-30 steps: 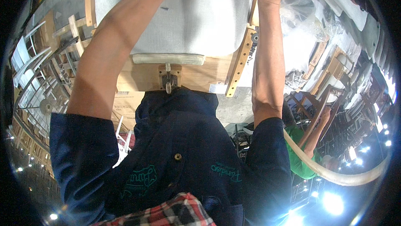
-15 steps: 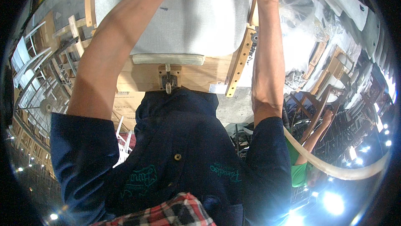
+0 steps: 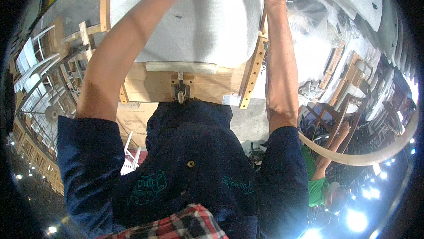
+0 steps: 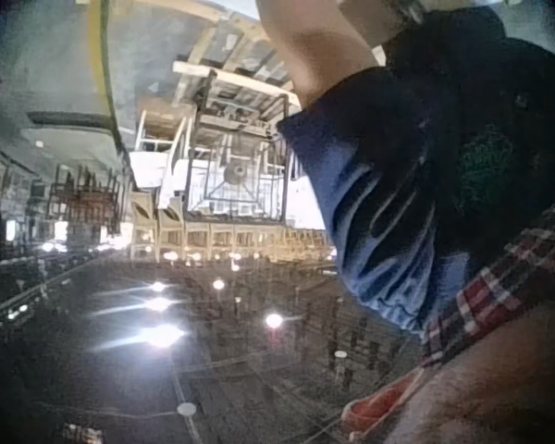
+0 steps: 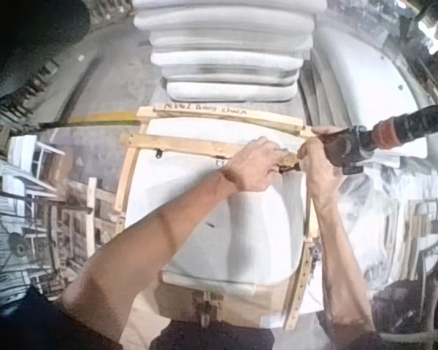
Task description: The person places a white upholstered seat onto a wooden chair frame and uses a pneumatic screwdriver to fasten screws at multiple points. After securing the seat, the person removes it and repeats the process with another seat cushion.
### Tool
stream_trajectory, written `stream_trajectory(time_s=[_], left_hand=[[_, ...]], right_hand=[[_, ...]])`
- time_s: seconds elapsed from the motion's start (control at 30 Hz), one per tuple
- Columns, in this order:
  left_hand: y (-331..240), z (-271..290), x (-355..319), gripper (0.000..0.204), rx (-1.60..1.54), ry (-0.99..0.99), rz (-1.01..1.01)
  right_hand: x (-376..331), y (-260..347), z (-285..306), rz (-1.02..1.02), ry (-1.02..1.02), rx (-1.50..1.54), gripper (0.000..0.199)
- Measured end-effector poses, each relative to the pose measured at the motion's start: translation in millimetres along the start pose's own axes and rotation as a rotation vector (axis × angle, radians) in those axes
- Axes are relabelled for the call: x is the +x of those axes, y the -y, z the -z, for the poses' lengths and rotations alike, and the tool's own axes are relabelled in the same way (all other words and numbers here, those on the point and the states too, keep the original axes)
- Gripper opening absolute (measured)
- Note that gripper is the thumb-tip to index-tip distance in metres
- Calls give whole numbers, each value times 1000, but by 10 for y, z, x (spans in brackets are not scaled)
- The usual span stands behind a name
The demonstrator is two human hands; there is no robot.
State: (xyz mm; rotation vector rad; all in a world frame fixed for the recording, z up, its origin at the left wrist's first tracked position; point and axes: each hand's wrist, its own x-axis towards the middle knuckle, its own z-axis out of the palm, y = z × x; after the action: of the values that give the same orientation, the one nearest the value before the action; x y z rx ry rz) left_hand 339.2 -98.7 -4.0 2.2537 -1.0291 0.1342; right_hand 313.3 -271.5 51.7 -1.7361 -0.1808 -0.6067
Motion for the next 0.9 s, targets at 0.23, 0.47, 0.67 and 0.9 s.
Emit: stream_trajectory(time_s=[0.23,0.47,0.67,0.9], left_hand=[[-422,242,-840,33,201,-284,77],[-921,293,-1939,27,68,-231,414],[-938,194,-2058,23,99,-325,467],[-896,136,-2005,15,79,-426,354]], right_hand=[[130,-257,140,198,204,-159,15],[-3,148,-102,6,-25,160,2],[0,209,-175,4,-3,35,3],[-85,516,-13,-104,-164,124,18]])
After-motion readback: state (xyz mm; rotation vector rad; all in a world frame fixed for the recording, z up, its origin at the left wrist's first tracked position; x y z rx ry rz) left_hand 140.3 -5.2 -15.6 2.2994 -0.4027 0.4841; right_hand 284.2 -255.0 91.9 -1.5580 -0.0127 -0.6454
